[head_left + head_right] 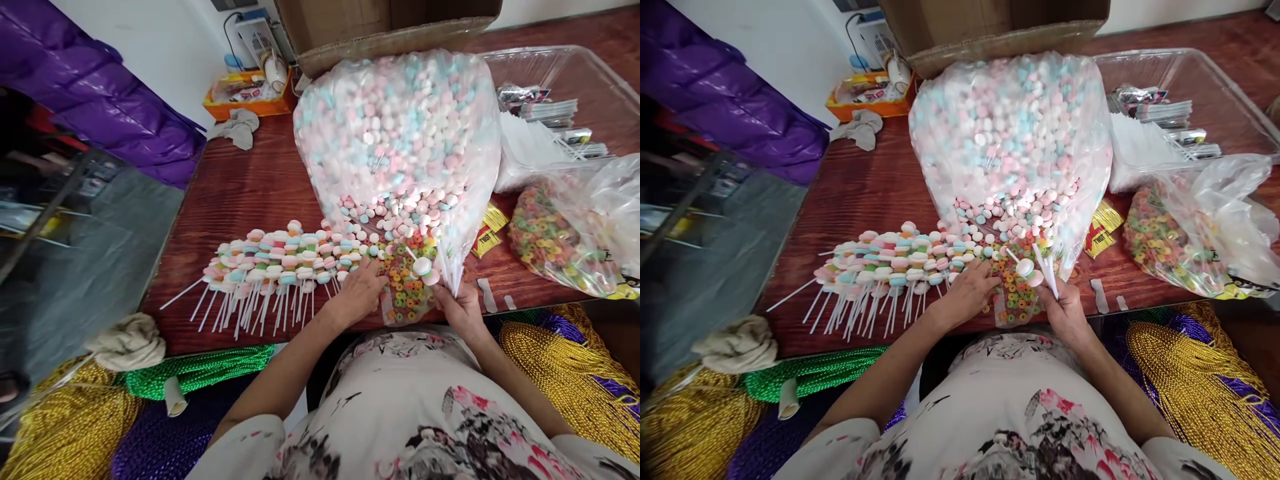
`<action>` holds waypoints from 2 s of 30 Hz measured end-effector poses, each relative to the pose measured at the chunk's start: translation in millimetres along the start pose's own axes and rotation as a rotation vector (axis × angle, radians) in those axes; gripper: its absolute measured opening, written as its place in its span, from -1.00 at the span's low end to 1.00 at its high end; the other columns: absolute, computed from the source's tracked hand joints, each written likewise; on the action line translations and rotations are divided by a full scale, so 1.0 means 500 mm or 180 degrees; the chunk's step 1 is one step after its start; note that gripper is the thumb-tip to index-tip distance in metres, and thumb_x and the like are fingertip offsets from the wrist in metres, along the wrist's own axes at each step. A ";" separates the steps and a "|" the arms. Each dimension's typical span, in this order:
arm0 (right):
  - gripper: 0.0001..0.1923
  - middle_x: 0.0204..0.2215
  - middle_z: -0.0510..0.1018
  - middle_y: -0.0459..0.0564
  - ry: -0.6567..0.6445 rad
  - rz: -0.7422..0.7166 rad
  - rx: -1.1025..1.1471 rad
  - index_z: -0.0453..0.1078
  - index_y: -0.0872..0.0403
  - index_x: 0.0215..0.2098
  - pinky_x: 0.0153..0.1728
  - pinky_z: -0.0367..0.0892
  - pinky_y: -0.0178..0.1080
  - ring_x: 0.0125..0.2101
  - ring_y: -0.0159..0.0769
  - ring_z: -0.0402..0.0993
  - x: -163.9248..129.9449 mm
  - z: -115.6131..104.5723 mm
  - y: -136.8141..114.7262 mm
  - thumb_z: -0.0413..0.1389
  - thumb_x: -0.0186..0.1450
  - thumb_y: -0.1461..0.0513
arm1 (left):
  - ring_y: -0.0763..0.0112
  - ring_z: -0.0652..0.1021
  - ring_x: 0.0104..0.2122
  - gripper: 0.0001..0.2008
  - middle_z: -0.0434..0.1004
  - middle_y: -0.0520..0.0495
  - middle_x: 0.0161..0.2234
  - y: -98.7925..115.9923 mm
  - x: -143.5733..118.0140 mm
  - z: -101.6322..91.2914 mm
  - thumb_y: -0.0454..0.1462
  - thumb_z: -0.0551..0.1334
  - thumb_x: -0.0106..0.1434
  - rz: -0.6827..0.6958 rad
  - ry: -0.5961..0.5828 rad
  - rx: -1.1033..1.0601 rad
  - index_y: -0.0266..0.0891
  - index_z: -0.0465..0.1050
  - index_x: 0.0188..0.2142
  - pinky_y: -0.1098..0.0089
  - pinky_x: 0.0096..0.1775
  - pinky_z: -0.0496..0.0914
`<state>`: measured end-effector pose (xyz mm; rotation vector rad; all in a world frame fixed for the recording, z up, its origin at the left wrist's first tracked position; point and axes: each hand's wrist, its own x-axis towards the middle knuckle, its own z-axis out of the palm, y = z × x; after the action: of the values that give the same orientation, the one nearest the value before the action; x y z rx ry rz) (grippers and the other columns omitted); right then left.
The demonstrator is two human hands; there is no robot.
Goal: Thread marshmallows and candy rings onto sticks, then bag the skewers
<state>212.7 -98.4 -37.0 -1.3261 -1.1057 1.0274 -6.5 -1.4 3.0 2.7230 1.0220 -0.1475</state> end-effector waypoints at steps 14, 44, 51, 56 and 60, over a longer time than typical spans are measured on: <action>-0.72 -0.57 0.23 -0.16 -0.0466 -0.0305 -0.0463 0.39 0.05 -0.38 -0.49 0.12 -0.30 -0.53 -0.38 0.10 -0.021 0.004 0.001 0.04 0.44 0.10 | 0.34 0.54 -0.32 -0.87 0.57 -0.10 -0.36 -0.009 0.009 0.012 -0.33 0.31 0.20 -0.0073 0.1256 -0.2219 -0.27 0.46 -0.48 0.31 -0.24 0.47; -0.68 -0.55 0.25 -0.16 -0.1239 -0.0234 -0.0535 0.32 0.07 -0.42 -0.48 0.10 -0.33 -0.51 -0.40 0.11 -0.001 0.033 -0.070 -0.02 0.46 0.11 | 0.40 0.62 -0.41 -0.30 0.66 0.03 -0.42 0.037 -0.005 0.027 -0.26 0.58 -0.12 -0.0672 0.2267 -0.5448 -0.11 0.53 0.06 0.42 -0.30 0.54; -0.62 -0.61 0.22 -0.18 -0.0900 -0.0164 0.0096 0.26 0.05 -0.52 -0.51 0.11 -0.32 -0.56 -0.42 0.09 -0.006 0.070 -0.037 0.06 0.43 0.08 | 0.41 0.61 -0.36 -0.30 0.66 0.02 -0.38 0.076 0.001 0.064 -0.22 0.57 -0.10 -0.0897 0.2173 -0.5773 -0.08 0.51 0.09 0.41 -0.24 0.53; -0.64 -0.62 0.21 -0.18 -0.0520 -0.0021 0.0043 0.28 0.05 -0.51 -0.54 0.08 -0.32 -0.57 -0.42 0.08 -0.002 0.040 0.004 0.11 0.39 0.08 | 0.35 0.61 -0.33 -0.41 0.67 -0.06 -0.29 0.030 0.018 0.007 -0.14 0.48 0.07 -0.0686 0.1608 -0.5068 -0.14 0.49 0.10 0.34 -0.26 0.51; -0.58 -0.67 0.18 -0.20 0.0328 0.0212 0.0470 0.20 0.05 -0.57 -0.59 0.02 -0.31 -0.63 -0.45 0.03 0.007 -0.011 0.020 0.16 0.36 0.07 | 0.31 0.57 -0.30 -0.70 0.64 -0.14 -0.21 -0.074 0.093 -0.079 -0.13 0.31 0.25 -0.0521 0.1740 -0.2943 -0.21 0.59 -0.08 0.36 -0.31 0.42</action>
<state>219.6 -95.8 -46.9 -1.2892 -0.8967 1.0569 4.8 65.0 26.9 1.8384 1.0635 0.8629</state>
